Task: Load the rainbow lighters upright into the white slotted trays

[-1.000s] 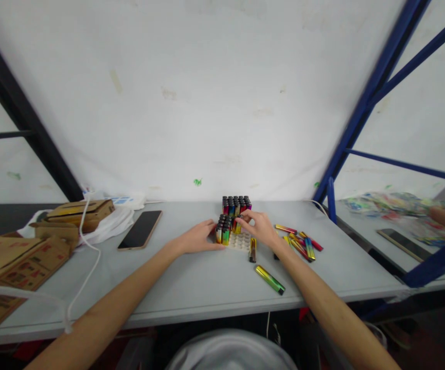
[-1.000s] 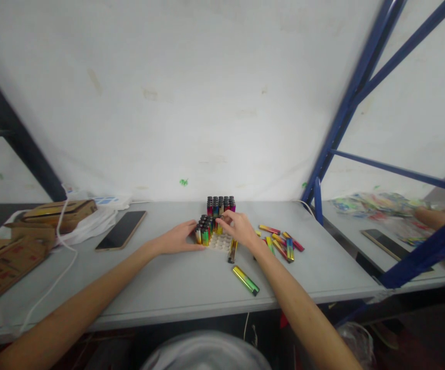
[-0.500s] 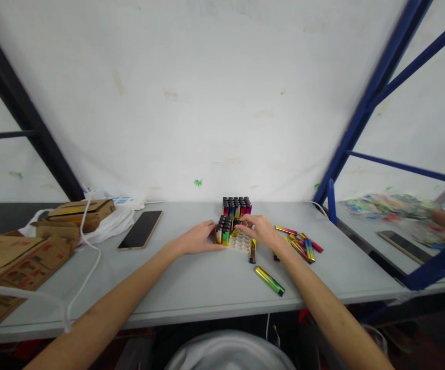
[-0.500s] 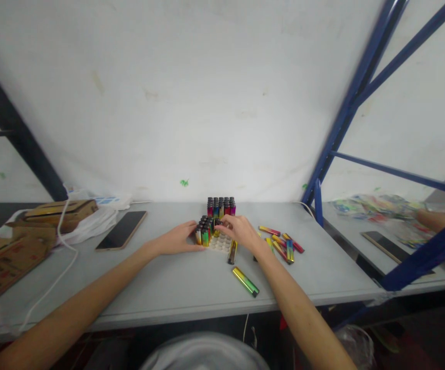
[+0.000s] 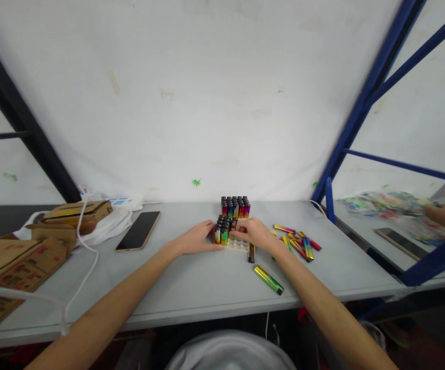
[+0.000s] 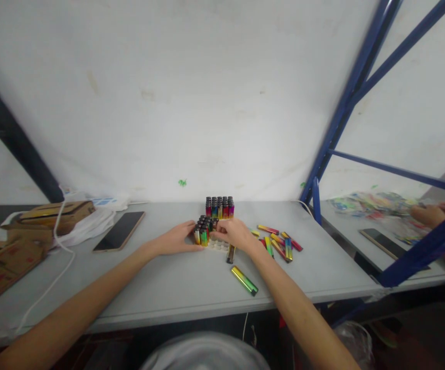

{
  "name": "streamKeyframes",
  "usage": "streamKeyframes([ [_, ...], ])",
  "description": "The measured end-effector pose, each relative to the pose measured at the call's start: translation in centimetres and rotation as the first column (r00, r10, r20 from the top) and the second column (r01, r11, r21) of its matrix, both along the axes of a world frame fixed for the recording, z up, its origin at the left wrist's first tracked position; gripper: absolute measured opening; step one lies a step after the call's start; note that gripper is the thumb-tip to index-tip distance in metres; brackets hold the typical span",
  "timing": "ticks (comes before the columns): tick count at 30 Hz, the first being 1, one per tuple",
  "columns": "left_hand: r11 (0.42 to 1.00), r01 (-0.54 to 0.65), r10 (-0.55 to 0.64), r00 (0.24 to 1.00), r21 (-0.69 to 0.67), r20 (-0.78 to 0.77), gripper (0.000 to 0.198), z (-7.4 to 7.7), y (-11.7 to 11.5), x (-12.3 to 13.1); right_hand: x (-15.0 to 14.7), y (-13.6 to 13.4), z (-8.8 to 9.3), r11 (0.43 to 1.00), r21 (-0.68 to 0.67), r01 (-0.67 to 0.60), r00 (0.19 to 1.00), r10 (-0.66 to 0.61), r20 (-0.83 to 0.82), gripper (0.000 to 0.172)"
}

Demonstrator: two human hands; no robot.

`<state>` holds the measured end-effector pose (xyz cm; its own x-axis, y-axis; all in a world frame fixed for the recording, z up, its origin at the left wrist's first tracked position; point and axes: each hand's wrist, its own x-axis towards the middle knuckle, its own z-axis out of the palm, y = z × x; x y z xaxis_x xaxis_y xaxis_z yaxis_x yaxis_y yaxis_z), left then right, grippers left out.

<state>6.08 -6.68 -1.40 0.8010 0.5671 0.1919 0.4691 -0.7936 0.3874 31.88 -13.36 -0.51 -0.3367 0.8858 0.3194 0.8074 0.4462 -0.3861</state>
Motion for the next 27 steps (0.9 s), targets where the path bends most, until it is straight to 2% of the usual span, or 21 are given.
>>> streamKeyframes([
  [3, 1.000, 0.019, -0.019, 1.000, -0.007, 0.001, 0.059, -0.2, 0.2, 0.0, 0.8, -0.1, 0.7, 0.999, 0.026, -0.030, 0.999, 0.030, -0.021, 0.041],
  [6, 1.000, 0.017, -0.017, 1.000, -0.001, -0.001, 0.059, -0.2, 0.2, 0.0, 2.9, -0.6, 2.3, 0.993, 0.097, 0.073, 0.997, -0.071, -0.022, 0.047],
  [10, 1.000, 0.000, 0.000, 1.000, 0.003, 0.009, 0.059, 0.0, 0.1, 0.1, 7.3, -3.3, 3.5, 0.972, 0.169, 0.163, 0.984, -0.172, 0.040, 0.040],
  [12, 1.000, -0.006, 0.006, 1.000, 0.004, 0.001, 0.060, 0.1, 0.0, 0.1, 9.7, -5.3, 2.9, 0.959, 0.160, 0.234, 0.961, -0.254, 0.112, 0.049],
  [14, 1.000, -0.008, 0.008, 1.000, 0.005, -0.008, 0.061, 0.1, -0.1, 0.2, 11.4, -7.4, 1.8, 0.944, 0.078, 0.319, 0.927, -0.328, 0.179, 0.059],
  [17, 1.000, -0.012, 0.012, 1.000, 0.004, -0.003, 0.061, 0.1, -0.1, 0.2, 11.5, -10.3, 0.3, 0.907, -0.078, 0.413, 0.891, -0.385, 0.242, 0.067],
  [19, 1.000, -0.011, 0.011, 1.000, 0.001, 0.003, 0.060, 0.1, 0.0, 0.1, 9.6, -11.8, -0.1, 0.925, -0.121, 0.360, 0.916, -0.326, 0.236, 0.069],
  [22, 1.000, -0.002, 0.002, 1.000, 0.009, 0.008, 0.060, 0.0, 0.0, 0.1, 5.4, -12.8, 0.5, 0.986, -0.105, 0.131, 0.978, -0.111, 0.177, 0.060],
  [24, 1.000, 0.001, -0.001, 1.000, 0.018, 0.013, 0.060, -0.1, 0.0, 0.1, 3.0, -12.9, 1.0, 0.992, -0.125, -0.011, 0.990, 0.028, 0.138, 0.052],
  [27, 1.000, 0.000, -0.001, 1.000, 0.018, 0.018, 0.060, -0.2, 0.0, 0.1, 1.6, -12.3, 1.6, 0.989, -0.123, -0.082, 0.990, 0.096, 0.108, 0.040],
])
